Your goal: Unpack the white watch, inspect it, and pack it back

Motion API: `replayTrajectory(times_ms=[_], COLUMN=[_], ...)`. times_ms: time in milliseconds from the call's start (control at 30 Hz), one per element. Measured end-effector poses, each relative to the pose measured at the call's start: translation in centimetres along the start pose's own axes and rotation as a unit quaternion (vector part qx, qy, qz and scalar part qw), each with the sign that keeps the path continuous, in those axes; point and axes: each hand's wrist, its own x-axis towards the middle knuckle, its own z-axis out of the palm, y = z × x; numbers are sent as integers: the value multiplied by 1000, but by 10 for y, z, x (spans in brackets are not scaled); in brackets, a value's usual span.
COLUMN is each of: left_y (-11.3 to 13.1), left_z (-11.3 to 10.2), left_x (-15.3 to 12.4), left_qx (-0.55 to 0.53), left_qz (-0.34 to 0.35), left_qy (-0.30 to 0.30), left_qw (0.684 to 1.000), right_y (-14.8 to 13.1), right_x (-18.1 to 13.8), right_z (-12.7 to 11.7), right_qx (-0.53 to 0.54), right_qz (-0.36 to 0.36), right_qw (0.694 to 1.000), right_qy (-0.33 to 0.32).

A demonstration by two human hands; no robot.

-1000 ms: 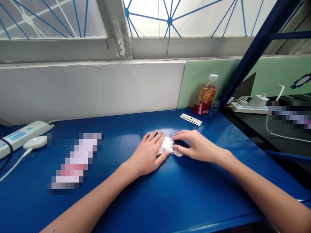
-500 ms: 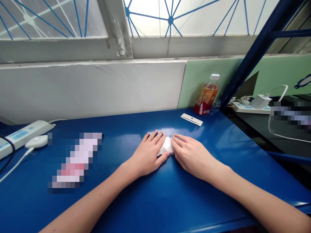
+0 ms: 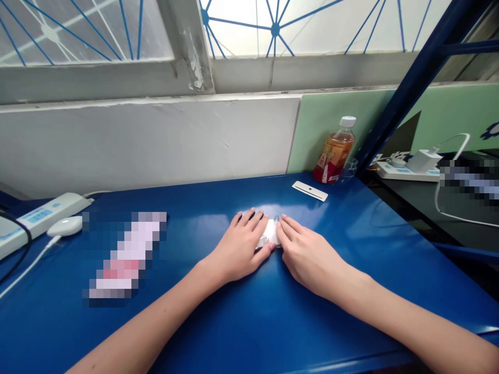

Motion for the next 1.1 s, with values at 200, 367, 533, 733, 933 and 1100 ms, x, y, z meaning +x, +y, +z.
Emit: replayTrajectory(times_ms=[200, 367, 533, 733, 933, 1100], left_y=[1, 2, 2, -1, 2, 1], left_z=[1, 0, 1, 2, -1, -6], left_x=[0, 0, 0, -1, -1, -1], left_qx=[-6, -2, -1, -12, -14, -11], left_qz=[0, 5, 4, 9, -8, -8], left_qy=[4, 4, 2, 9, -20, -42], left_qw=[1000, 1000, 1000, 1000, 1000, 999], right_y=[5, 4, 11, 19, 34, 55], right_x=[-1, -1, 4, 8, 13, 13], right_z=[-3, -3, -9, -4, 15, 27], right_qx=[62, 80, 147, 260, 330, 317], right_qz=[8, 25, 10, 19, 80, 68], right_qw=[998, 996, 989, 965, 935, 941], right_qy=[26, 10, 20, 40, 104, 97])
